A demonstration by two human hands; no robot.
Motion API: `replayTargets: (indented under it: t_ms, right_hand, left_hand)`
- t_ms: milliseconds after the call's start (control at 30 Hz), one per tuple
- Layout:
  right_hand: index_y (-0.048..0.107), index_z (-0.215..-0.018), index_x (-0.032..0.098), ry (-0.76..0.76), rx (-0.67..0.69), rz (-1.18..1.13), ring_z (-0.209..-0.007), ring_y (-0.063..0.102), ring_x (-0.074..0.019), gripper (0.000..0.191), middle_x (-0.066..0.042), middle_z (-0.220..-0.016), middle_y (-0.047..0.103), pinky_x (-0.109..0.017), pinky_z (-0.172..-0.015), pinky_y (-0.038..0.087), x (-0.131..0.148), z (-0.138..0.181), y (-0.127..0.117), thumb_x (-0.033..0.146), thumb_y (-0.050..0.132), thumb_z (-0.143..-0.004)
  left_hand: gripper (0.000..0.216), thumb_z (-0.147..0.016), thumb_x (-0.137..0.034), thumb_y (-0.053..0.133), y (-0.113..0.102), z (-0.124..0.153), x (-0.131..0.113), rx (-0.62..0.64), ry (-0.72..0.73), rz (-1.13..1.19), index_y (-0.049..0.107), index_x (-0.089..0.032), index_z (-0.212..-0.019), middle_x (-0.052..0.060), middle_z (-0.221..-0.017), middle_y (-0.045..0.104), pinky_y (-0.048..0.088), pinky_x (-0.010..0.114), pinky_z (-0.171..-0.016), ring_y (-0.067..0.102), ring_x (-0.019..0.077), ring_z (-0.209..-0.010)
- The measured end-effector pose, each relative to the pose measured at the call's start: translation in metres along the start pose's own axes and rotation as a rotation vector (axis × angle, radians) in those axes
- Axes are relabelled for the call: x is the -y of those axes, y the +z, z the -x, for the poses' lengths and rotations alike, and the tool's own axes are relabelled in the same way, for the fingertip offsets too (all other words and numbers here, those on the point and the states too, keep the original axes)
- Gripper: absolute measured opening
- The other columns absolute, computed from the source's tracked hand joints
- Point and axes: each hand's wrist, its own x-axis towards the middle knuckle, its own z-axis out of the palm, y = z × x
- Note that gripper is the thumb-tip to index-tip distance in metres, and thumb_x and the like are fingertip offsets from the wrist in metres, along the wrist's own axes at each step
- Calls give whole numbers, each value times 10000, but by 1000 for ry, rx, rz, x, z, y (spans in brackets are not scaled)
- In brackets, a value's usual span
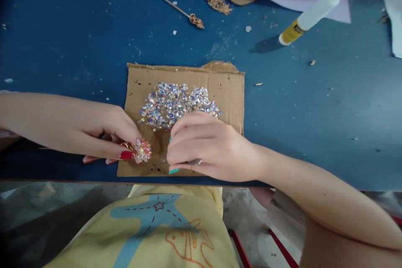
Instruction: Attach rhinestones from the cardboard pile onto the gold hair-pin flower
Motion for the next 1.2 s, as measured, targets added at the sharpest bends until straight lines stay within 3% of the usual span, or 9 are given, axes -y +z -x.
replayTargets:
  t_ms: [100, 267, 433, 633, 833, 1033, 1200]
  right_hand:
    - [699, -957, 160, -3, 53, -26, -1013, 694, -158, 64, -46, -915, 790, -324, -938, 598, 0, 1, 3, 174, 715, -1017]
    - [693, -946, 177, 15, -12, -31, -959, 701, -149, 86, -29, -891, 780, -324, -928, 609, -7, 3, 4, 164, 690, -1031]
    - [694, -943, 187, 37, -98, 12, -924, 702, -143, 91, -30, -894, 779, -335, -918, 626, -11, 3, 2, 139, 695, -1020]
    - [710, -946, 195, 18, -47, 6, -938, 732, -151, 82, -19, -886, 798, -323, -914, 624, -10, 2, 4, 154, 709, -1017]
    - [712, -952, 210, 88, -194, 141, -938, 747, -183, 97, -35, -873, 794, -341, -910, 643, -14, 4, 2, 126, 706, -1001]
    - [715, -956, 203, 13, -100, 91, -935, 767, -178, 62, -17, -891, 816, -353, -892, 642, -9, 2, 6, 166, 745, -995]
    - [748, -927, 238, 170, -220, 194, -965, 779, -190, 119, -14, -888, 810, -347, -902, 651, -11, 3, 5, 152, 714, -1002]
  left_hand:
    - [352, -1050, -117, 428, -1, -2, 4, -74, -45, -37, 512, -216, -722, -40, -631, 569, 463, 180, -573, 642, 112, -579]
    - [358, -1083, -303, 497, -1, -3, 10, 1, -14, 14, 592, -218, -749, -27, -667, 631, 479, 184, -542, 655, 119, -557]
    - [335, -1068, -239, 468, 0, -2, 10, -32, -26, 19, 599, -205, -762, -32, -675, 624, 462, 150, -555, 632, 103, -570]
    - [289, -1009, -224, 547, -2, -2, 12, -26, -10, 44, 583, -212, -722, -26, -628, 596, 459, 170, -520, 643, 126, -548]
    - [290, -1046, -281, 519, -3, -2, 13, 14, -3, 30, 584, -224, -768, -27, -677, 598, 486, 181, -549, 657, 130, -569]
    - [247, -1012, -271, 583, -2, -1, 15, 18, 8, 49, 631, -224, -774, -13, -683, 628, 488, 187, -522, 671, 138, -556]
    - [206, -985, -258, 620, -2, -1, 16, 15, 13, 72, 726, -225, -812, 13, -781, 715, 506, 185, -514, 693, 143, -559]
